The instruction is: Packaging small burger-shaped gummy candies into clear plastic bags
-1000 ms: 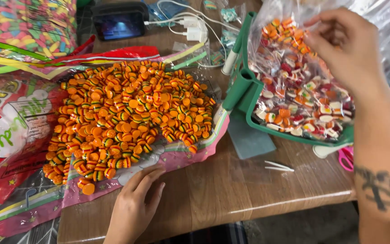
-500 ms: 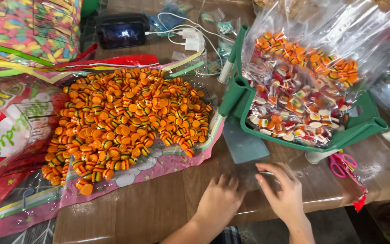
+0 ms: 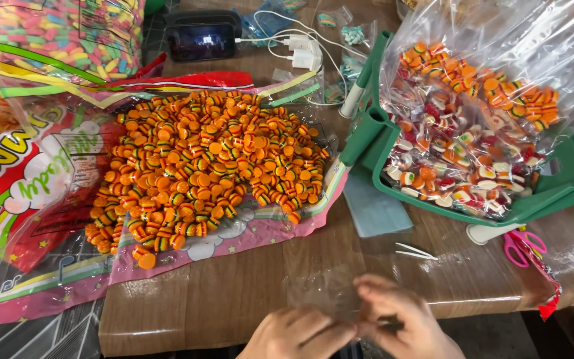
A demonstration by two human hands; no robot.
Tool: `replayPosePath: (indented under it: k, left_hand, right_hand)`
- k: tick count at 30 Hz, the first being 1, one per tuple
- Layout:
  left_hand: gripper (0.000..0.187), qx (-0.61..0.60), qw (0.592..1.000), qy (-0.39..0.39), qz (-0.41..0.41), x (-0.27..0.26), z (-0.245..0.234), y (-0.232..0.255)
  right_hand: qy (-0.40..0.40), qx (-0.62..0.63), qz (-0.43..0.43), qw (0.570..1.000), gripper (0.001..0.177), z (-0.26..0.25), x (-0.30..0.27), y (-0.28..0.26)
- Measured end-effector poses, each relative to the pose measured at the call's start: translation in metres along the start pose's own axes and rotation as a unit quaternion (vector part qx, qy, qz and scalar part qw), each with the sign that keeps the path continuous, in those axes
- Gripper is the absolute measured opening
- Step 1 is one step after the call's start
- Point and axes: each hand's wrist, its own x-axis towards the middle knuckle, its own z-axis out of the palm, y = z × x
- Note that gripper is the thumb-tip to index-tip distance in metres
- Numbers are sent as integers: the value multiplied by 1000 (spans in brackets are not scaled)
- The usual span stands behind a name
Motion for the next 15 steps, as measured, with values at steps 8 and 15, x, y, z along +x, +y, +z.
replayPosePath:
  k: [8, 15]
  left_hand:
    - [33, 62, 977, -46, -199, -63, 9, 23]
    - [26, -164, 929, -122, -308, -79, -23, 17]
  right_hand:
    - [-270, 24, -101, 957, 42, 9, 80, -76]
    - [-250, 53, -110, 961, 51, 15, 90, -53]
